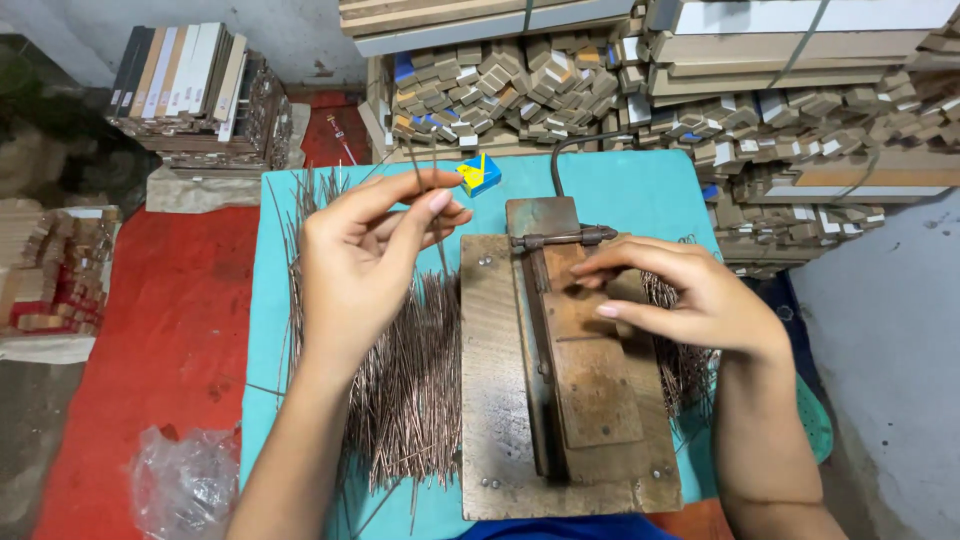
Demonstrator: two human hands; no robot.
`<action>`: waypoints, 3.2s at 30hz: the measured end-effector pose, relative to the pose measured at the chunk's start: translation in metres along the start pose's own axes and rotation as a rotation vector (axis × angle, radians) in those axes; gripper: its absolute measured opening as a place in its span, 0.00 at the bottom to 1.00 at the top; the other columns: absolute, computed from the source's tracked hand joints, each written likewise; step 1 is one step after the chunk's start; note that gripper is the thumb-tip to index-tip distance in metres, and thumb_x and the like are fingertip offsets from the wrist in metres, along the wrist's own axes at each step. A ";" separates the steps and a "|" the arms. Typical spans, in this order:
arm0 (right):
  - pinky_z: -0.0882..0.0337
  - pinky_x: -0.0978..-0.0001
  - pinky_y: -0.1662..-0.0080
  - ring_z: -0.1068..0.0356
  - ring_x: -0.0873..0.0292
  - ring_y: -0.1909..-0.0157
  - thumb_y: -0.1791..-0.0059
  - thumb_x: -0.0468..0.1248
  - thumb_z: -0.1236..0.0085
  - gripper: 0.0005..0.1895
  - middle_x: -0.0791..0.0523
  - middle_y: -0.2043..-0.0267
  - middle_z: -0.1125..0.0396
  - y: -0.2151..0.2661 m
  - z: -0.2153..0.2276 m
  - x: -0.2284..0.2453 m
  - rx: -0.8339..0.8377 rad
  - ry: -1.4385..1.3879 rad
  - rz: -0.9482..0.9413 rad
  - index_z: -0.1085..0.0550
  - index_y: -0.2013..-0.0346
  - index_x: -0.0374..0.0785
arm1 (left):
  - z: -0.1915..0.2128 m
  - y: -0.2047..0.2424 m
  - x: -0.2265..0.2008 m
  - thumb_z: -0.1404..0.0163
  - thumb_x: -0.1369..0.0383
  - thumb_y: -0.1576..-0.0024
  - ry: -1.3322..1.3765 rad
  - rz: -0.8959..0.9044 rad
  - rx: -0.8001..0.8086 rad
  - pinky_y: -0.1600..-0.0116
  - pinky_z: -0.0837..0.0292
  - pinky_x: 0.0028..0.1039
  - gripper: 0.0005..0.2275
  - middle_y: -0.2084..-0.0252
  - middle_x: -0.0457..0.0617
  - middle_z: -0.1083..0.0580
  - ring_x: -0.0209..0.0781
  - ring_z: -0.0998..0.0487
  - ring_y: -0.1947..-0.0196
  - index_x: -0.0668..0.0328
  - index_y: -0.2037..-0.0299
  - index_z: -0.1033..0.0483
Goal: Bending thin metal rods into a specific shape using a manual jig and lever
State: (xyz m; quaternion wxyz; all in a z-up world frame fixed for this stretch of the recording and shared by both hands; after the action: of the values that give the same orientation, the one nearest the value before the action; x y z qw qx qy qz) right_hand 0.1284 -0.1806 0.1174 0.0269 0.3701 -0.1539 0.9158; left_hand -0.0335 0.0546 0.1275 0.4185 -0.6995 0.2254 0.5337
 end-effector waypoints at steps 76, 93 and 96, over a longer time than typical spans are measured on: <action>0.17 0.60 0.60 0.20 0.47 0.61 0.50 0.29 0.38 0.12 0.40 0.62 0.24 -0.088 -0.018 -0.213 0.059 -0.970 -0.586 0.29 0.55 0.28 | -0.100 -0.192 0.243 0.47 0.73 0.40 0.180 0.521 0.116 0.61 0.12 0.40 0.13 0.59 0.64 0.19 0.56 0.14 0.66 0.72 0.48 0.25; 0.20 0.63 0.52 0.22 0.59 0.57 0.45 0.38 0.43 0.12 0.48 0.62 0.23 -0.054 0.015 -0.189 -0.040 -0.589 -0.501 0.20 0.58 0.31 | -0.099 -0.107 0.190 0.46 0.74 0.41 0.329 0.523 0.213 0.58 0.13 0.43 0.11 0.62 0.68 0.20 0.60 0.15 0.65 0.73 0.50 0.23; 0.21 0.67 0.52 0.24 0.60 0.57 0.43 0.43 0.45 0.15 0.49 0.61 0.24 -0.049 0.017 -0.235 -0.218 -0.461 -0.651 0.22 0.56 0.33 | -0.092 -0.102 0.194 0.47 0.74 0.40 0.344 0.505 0.183 0.57 0.13 0.45 0.11 0.61 0.70 0.21 0.62 0.15 0.64 0.73 0.50 0.22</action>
State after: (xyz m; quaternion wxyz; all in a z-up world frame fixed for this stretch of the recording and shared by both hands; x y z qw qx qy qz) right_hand 0.3178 -0.1241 -0.0190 0.3192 0.5897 -0.1266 0.7310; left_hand 0.1593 0.0601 -0.0115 0.2896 -0.6607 0.5067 0.4720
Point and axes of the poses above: each hand's wrist, its own y-axis away from the middle knuckle, its own z-axis out of the back of the hand, x = y × z, the point moved 1 cm from there along -y, towards the middle knuckle
